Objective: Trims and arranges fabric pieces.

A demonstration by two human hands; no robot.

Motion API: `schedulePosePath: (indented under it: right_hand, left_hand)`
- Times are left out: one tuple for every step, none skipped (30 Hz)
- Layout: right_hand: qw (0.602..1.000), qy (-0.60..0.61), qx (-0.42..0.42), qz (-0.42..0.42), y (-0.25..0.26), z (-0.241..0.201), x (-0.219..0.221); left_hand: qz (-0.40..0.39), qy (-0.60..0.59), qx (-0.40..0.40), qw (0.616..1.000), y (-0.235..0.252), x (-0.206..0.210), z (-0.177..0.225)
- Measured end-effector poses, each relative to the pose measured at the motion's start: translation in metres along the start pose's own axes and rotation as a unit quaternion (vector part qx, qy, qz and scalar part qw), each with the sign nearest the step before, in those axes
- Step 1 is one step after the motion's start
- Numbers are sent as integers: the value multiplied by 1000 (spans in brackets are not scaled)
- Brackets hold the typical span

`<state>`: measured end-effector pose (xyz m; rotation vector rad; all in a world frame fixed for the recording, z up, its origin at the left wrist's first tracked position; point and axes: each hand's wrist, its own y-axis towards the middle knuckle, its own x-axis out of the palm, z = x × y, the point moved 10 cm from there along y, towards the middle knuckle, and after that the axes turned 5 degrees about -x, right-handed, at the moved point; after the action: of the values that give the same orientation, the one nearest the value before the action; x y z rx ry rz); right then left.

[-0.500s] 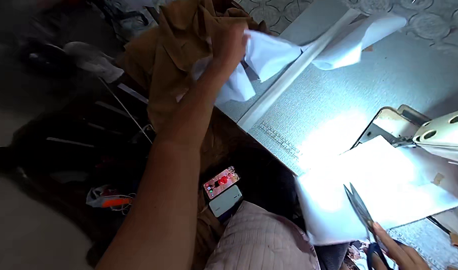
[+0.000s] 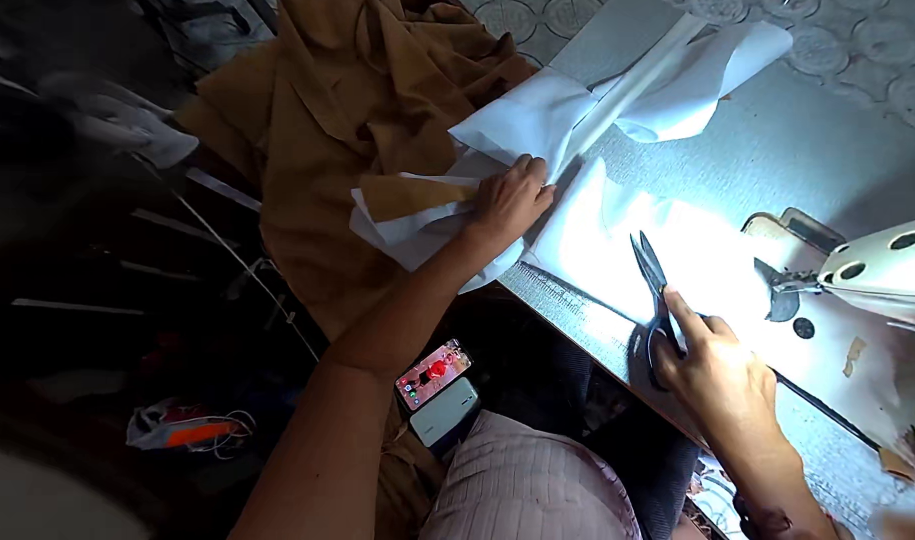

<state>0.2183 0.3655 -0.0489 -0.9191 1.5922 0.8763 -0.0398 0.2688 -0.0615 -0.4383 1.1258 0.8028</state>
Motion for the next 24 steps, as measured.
schedulePosePath:
  right_hand:
    - [1000,-11,7,-7,7,-2,1]
    - [1000,-16,16,-17,13,-4,1]
    - [999,-16,25,-26,18,-7,4]
    - [999,-14,32,-35,23,-9,6]
    - [998,-10,38,-42,29,-12,9]
    - [998,-2,40,-45,36,-14,12]
    - [998,10,40,-48,45,-17,16]
    - [997,19,39,-59,54,-21,20]
    - [997,24,37,-66,64,-26,22]
    - [998,23,26,-61,75,-34,23]
    - [999,26,8,-47,87,-44,22]
    - [999,34,-9,-39,99,-55,19]
    - [998,39,-27,-40,110,-66,17]
    - [997,46,-39,-54,119,-75,15]
    - [995,55,-46,-72,130,-82,14]
    - [993,68,-49,-83,143,-87,17]
    - [992,86,-51,-76,156,-87,23]
    - [991,97,-55,-69,162,-86,27]
    - [991,101,-59,-63,159,-82,26]
    - [991,103,-60,-61,146,-78,22]
    - [991,114,-54,-53,133,-72,23]
    - [989,136,-41,-47,118,-61,28]
    - [983,175,-22,-58,96,-46,33]
    - [971,227,-6,-70,65,-30,36]
  left_hand:
    - [-4,12,-12,1000,-2,-1,-2]
    - [-3,24,-15,1000,-3,-1,-2]
    - [6,42,-8,999,-4,-1,0]
    - [21,60,4,998,-4,0,4]
    - [44,65,21,997,-4,1,7]
    - [70,50,35,996,-3,0,6]
    - [98,8,44,994,-2,-4,2]
    - [126,-55,48,989,-1,-9,-5]
    - [158,-120,51,979,-2,-16,-14]
    - [194,-168,54,965,-5,-23,-21]
    - [223,-197,60,953,-8,-28,-24]
    - [243,-206,70,945,-10,-32,-23]
    - [251,-201,78,944,-10,-32,-21]
    - [245,-188,80,948,-11,-30,-19]
    - [234,-169,78,954,-10,-27,-18]
    - [218,-145,69,963,-10,-24,-17]
    - [189,-121,50,973,-8,-20,-16]
    - [158,-103,29,982,-4,-18,-15]
    - [132,-92,10,987,-3,-16,-15]
    - [110,-88,-8,990,-2,-14,-15]
    - [103,-87,-13,991,-3,-13,-15]
    - [102,-87,-9,991,-3,-12,-16]
    - [103,-92,-1,990,-4,-12,-17]
    - [106,-99,10,989,-4,-12,-19]
